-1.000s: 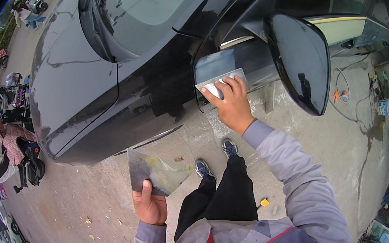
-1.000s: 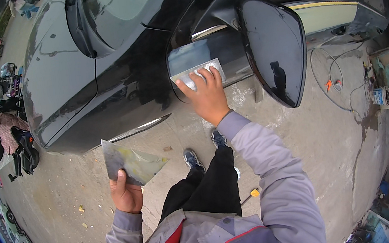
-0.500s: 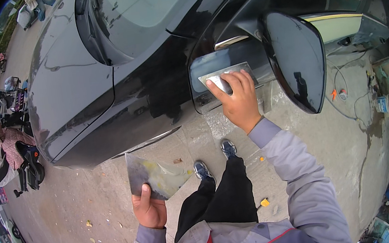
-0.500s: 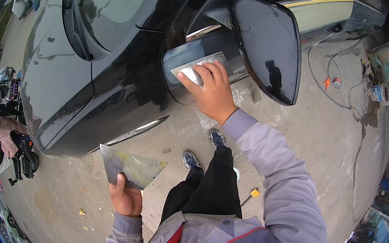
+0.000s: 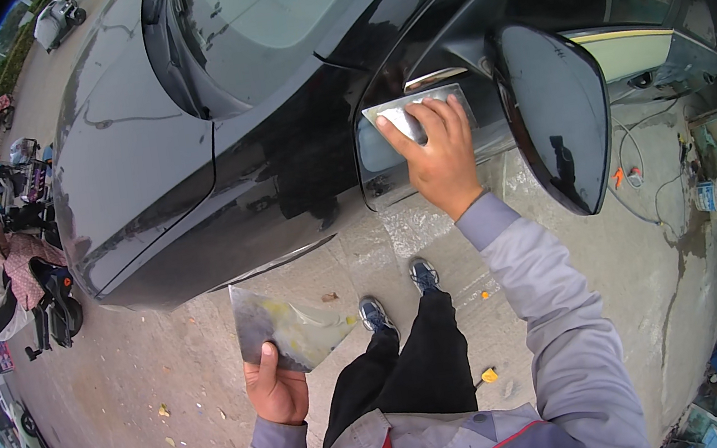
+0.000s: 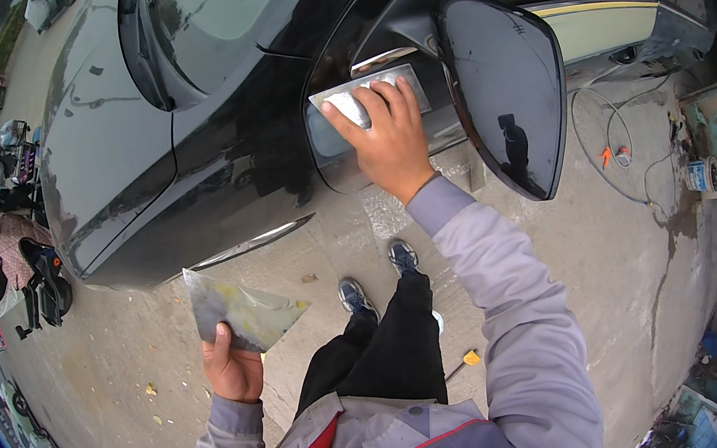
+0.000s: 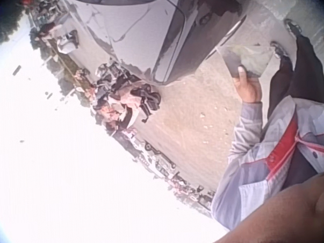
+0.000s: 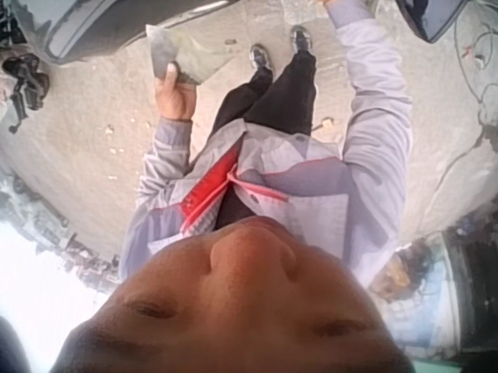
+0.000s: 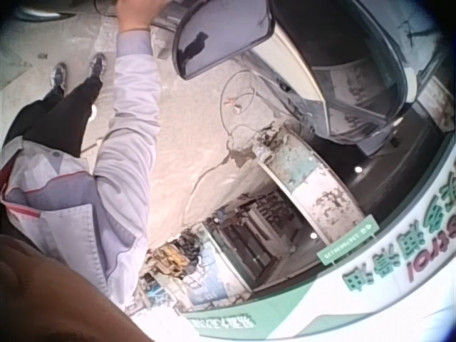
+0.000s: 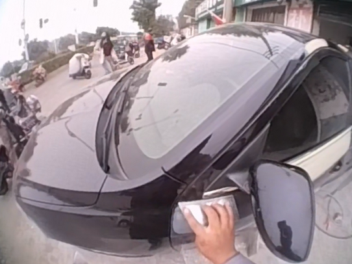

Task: The person mixes a gray paste with a hardener on a metal mixing board, then uses a spreader to apply the filler to several spots on the side of a black car. The person works along the lower door panel and side mirror area, smoothing the material into place.

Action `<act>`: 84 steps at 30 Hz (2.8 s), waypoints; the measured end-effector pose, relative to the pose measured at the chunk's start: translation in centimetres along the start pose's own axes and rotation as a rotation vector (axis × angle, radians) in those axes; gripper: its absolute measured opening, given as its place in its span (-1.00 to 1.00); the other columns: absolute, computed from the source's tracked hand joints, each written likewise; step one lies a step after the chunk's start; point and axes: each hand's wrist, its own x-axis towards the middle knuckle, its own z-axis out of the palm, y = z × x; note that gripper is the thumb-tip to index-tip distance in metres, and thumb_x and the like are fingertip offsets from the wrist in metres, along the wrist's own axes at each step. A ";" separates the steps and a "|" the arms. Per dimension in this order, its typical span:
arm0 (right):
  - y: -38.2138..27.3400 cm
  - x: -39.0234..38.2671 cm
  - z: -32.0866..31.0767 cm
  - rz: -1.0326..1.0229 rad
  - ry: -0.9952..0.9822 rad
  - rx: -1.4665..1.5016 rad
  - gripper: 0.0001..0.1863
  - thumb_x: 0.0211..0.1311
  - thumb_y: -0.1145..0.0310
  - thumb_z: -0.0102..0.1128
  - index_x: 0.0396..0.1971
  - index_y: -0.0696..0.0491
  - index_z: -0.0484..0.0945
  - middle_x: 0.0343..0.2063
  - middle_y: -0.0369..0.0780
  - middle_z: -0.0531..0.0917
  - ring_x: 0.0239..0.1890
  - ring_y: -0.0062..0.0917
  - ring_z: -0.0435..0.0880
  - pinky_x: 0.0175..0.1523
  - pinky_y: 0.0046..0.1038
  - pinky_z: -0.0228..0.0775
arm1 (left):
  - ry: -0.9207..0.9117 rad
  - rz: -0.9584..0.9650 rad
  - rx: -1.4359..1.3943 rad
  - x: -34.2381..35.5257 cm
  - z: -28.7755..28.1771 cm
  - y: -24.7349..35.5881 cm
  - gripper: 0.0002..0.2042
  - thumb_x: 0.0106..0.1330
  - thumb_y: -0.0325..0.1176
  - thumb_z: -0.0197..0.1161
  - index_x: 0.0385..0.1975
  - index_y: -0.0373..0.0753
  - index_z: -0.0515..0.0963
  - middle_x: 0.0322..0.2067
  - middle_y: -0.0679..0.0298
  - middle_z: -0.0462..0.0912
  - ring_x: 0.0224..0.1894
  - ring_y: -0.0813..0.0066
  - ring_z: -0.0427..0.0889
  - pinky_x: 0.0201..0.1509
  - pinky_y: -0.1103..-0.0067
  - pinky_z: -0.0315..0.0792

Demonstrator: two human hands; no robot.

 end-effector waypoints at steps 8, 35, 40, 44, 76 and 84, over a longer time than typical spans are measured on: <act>-0.1 0.3 0.3 -0.002 -0.042 0.007 -0.35 0.12 0.54 0.26 0.23 -0.36 0.67 0.09 -0.13 0.60 0.22 -0.09 0.48 0.47 0.18 0.19 | 0.014 -0.020 -0.045 0.3 0.1 0.1 -0.62 0.61 -0.47 0.13 0.38 -0.27 0.45 0.33 0.19 0.59 0.36 0.28 0.57 0.49 0.25 0.43; -3.0 -7.6 2.3 0.001 -0.213 0.082 -0.31 0.11 0.57 0.21 0.26 -0.32 0.64 0.09 -0.11 0.56 0.20 -0.08 0.46 0.43 0.23 0.18 | 0.018 -0.042 -0.042 1.0 -0.4 0.0 -0.62 0.61 -0.47 0.12 0.37 -0.26 0.45 0.34 0.19 0.58 0.37 0.28 0.56 0.51 0.24 0.41; -2.8 -8.8 0.9 0.016 -0.260 0.122 -0.33 0.12 0.57 0.23 0.25 -0.30 0.64 0.06 -0.13 0.58 0.17 -0.13 0.50 0.42 0.18 0.24 | 0.020 -0.043 -0.017 0.7 -0.1 0.3 -0.61 0.62 -0.44 0.13 0.40 -0.25 0.43 0.35 0.20 0.57 0.38 0.26 0.55 0.51 0.22 0.41; -2.2 -6.9 -0.8 0.031 -0.144 0.107 -0.33 0.13 0.57 0.24 0.27 -0.31 0.64 0.04 -0.15 0.60 0.14 -0.14 0.53 0.40 0.14 0.30 | 0.013 -0.047 -0.018 0.6 0.0 0.4 -0.60 0.62 -0.43 0.14 0.40 -0.26 0.43 0.35 0.20 0.57 0.38 0.26 0.55 0.50 0.22 0.42; -1.5 -0.6 1.4 -0.018 -0.059 0.015 -0.38 0.14 0.52 0.28 0.19 -0.40 0.68 0.07 -0.16 0.58 0.19 -0.09 0.48 0.39 0.23 0.21 | 0.033 -0.066 -0.065 1.3 -0.5 -0.1 -0.62 0.62 -0.44 0.14 0.38 -0.24 0.45 0.35 0.20 0.57 0.38 0.27 0.55 0.50 0.23 0.42; -2.9 -3.7 1.9 0.015 -0.112 0.049 -0.36 0.16 0.52 0.28 0.22 -0.41 0.64 0.07 -0.15 0.57 0.19 -0.09 0.47 0.37 0.24 0.21 | 0.039 -0.056 -0.056 1.4 -0.7 0.0 -0.63 0.63 -0.43 0.13 0.38 -0.23 0.45 0.35 0.20 0.57 0.38 0.27 0.55 0.50 0.23 0.42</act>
